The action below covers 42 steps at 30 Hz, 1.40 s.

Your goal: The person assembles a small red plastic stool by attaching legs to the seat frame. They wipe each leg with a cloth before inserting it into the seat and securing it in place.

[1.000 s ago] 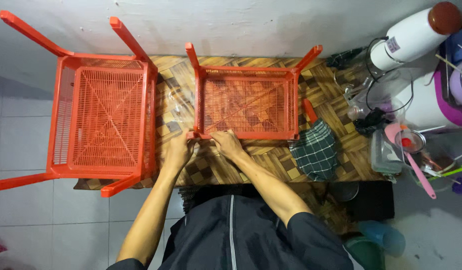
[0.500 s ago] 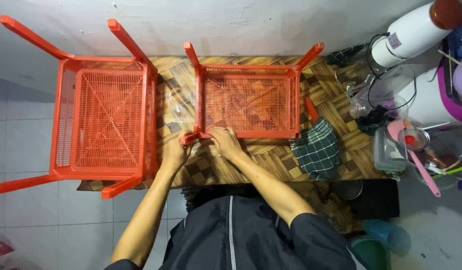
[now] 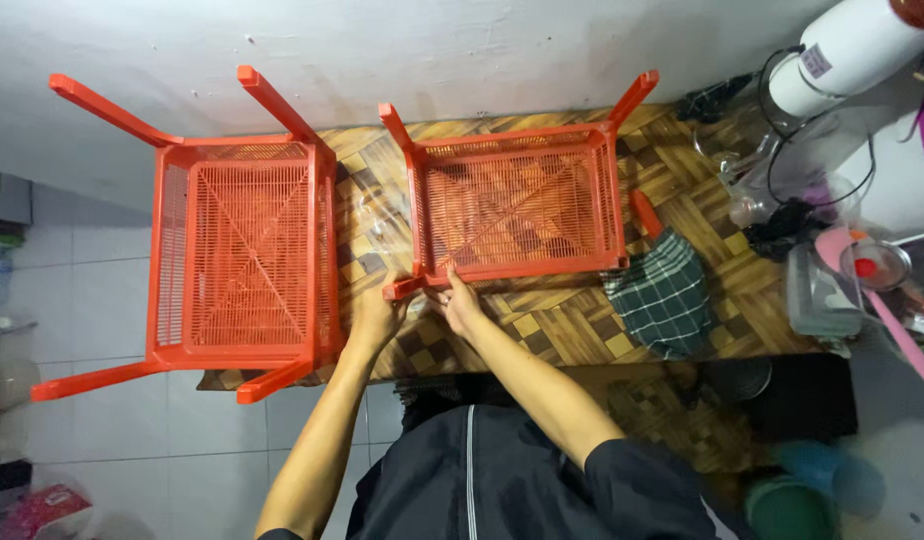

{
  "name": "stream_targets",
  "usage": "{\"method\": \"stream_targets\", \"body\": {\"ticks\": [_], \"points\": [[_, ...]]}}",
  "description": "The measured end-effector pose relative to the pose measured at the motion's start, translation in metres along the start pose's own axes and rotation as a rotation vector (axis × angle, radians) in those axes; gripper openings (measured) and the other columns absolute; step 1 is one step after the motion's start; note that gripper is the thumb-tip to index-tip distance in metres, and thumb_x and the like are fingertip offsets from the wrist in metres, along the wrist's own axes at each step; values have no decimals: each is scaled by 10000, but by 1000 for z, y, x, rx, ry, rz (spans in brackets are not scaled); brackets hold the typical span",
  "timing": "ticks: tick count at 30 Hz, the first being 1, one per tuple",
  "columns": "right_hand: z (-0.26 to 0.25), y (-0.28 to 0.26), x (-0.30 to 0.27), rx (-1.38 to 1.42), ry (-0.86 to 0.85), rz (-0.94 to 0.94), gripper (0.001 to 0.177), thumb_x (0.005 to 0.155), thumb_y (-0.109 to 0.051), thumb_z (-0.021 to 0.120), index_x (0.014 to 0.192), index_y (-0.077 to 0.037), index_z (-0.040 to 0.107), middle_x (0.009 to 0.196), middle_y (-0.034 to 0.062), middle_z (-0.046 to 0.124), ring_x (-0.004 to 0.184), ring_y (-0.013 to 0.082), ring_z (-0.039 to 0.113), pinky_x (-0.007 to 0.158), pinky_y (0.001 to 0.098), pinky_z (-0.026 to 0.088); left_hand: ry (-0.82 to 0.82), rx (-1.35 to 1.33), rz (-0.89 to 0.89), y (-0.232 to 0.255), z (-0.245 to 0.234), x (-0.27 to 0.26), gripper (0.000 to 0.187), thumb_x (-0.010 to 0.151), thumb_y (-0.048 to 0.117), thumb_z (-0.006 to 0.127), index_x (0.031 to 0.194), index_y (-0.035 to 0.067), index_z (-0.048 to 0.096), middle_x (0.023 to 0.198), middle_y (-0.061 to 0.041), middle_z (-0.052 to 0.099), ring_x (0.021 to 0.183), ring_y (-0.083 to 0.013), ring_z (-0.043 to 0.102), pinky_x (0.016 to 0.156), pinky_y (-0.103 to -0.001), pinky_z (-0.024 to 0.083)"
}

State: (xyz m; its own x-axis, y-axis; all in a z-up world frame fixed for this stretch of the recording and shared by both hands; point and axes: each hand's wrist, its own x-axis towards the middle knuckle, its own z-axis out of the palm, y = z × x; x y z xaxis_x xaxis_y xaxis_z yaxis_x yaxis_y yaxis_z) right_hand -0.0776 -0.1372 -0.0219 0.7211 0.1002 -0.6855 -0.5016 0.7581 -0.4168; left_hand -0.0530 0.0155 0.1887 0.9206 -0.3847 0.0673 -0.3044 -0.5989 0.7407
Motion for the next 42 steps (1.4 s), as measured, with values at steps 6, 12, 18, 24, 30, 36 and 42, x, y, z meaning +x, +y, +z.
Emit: {"method": "stream_targets", "body": {"ticks": [6,12,18,24,30,36,42], "points": [[-3,-1,11,75,-95,-38,531,1082,-430,458,1295,29,619,1144,201,746,955,240,703,798,360,585,-47,-27,-42,-1,-6,8,172,900,126,750,1033,74,654,841,-188,707,777,-389,693,650,-442,536],[-10,-8,9,5,-44,-1,465,1032,-365,446,1249,5,625,1135,191,740,1006,264,733,826,374,608,-15,-44,123,-17,1,16,122,867,70,730,982,102,703,839,-175,716,767,-364,709,663,-431,557],[-8,1,7,25,-9,-65,475,1034,-359,489,1249,34,647,1091,177,748,914,240,703,804,370,605,-9,-83,30,-25,16,3,164,888,73,723,1047,107,701,831,-185,707,752,-384,703,641,-443,550],[-2,0,13,56,51,-58,413,1016,-317,518,1215,33,608,1087,183,733,950,268,737,824,381,617,42,-43,137,-33,10,12,139,886,70,742,1007,114,689,862,-180,706,806,-398,694,690,-443,550],[-9,14,-4,89,16,-9,414,1004,-310,486,1234,10,615,1099,190,743,931,250,755,823,347,634,32,-114,245,-34,20,-7,164,880,18,708,1023,81,657,914,-170,702,868,-383,692,751,-426,554],[-4,8,-6,32,-56,6,503,1032,-414,535,1310,-3,616,1130,138,747,926,204,750,838,334,619,1,-206,14,-40,27,-15,211,896,44,737,1096,89,687,962,-138,750,900,-281,746,799,-372,576],[6,6,-14,-9,-149,58,590,1027,-566,538,1306,-59,653,1120,105,752,959,171,730,812,296,591,6,-506,-59,-64,44,-13,473,895,161,702,1346,111,569,1283,-120,652,1190,-255,620,999,-401,486]]}}
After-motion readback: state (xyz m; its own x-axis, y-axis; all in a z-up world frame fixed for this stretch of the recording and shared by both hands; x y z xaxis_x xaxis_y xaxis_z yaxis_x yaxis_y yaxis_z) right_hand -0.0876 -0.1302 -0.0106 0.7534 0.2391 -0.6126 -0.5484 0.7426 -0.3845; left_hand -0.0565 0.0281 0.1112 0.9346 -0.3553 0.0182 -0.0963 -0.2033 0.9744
